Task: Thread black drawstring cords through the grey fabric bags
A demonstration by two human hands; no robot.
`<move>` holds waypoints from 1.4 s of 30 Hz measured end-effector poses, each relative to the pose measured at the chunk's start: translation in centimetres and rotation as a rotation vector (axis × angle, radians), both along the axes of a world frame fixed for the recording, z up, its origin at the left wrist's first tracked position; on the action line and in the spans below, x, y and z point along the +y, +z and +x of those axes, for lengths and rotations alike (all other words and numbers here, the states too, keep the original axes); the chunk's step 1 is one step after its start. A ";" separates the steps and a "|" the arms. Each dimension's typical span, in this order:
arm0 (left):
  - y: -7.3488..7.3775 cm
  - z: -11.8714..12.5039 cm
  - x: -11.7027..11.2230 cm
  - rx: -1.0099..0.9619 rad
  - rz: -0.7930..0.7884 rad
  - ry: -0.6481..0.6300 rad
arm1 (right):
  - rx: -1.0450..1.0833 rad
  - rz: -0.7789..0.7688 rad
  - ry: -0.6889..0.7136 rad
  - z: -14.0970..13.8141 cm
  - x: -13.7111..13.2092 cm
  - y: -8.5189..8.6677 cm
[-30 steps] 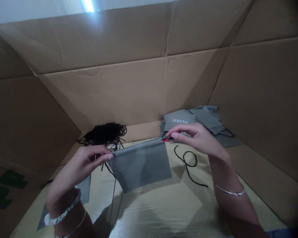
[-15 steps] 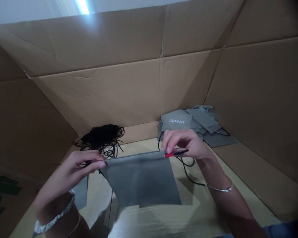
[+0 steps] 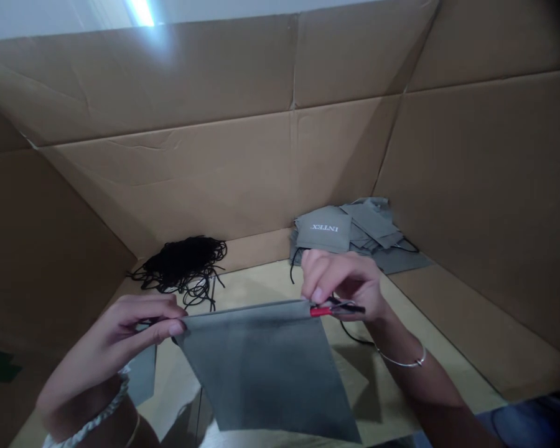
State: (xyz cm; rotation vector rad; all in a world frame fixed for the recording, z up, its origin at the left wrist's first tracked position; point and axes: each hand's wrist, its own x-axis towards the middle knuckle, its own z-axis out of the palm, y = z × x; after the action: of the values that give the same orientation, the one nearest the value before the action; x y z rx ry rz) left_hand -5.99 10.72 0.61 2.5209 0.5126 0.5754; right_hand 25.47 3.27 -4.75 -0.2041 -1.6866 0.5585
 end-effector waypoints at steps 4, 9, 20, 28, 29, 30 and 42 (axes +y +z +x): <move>-0.2 0.0 0.2 -0.032 0.034 0.042 | 0.340 -0.452 0.223 -2.4 0.7 -1.0; -0.5 -0.3 0.7 -0.026 0.019 0.118 | 0.493 -0.846 0.234 -3.3 1.6 -0.9; -1.1 1.7 0.3 0.148 0.005 0.178 | -0.649 -0.281 -0.711 0.4 -1.8 1.9; -1.6 3.5 0.2 0.151 0.063 0.212 | -0.814 -0.218 -0.636 -1.0 -0.4 0.9; -1.7 3.5 0.2 0.149 0.074 0.218 | -0.807 -0.236 -0.640 -1.0 -0.3 0.8; -1.8 3.5 0.2 0.148 0.086 0.225 | -0.794 -0.257 -0.649 -0.9 -0.2 0.8; -2.8 4.7 -0.1 0.205 0.161 0.244 | -0.839 -0.333 -0.608 -1.8 1.4 -0.7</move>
State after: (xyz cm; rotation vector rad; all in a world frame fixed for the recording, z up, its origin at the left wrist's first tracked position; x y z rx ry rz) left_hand -1.31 10.66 -2.14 2.7061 0.8916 0.4622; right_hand 23.67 4.67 -5.50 -1.2886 -2.1642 0.2874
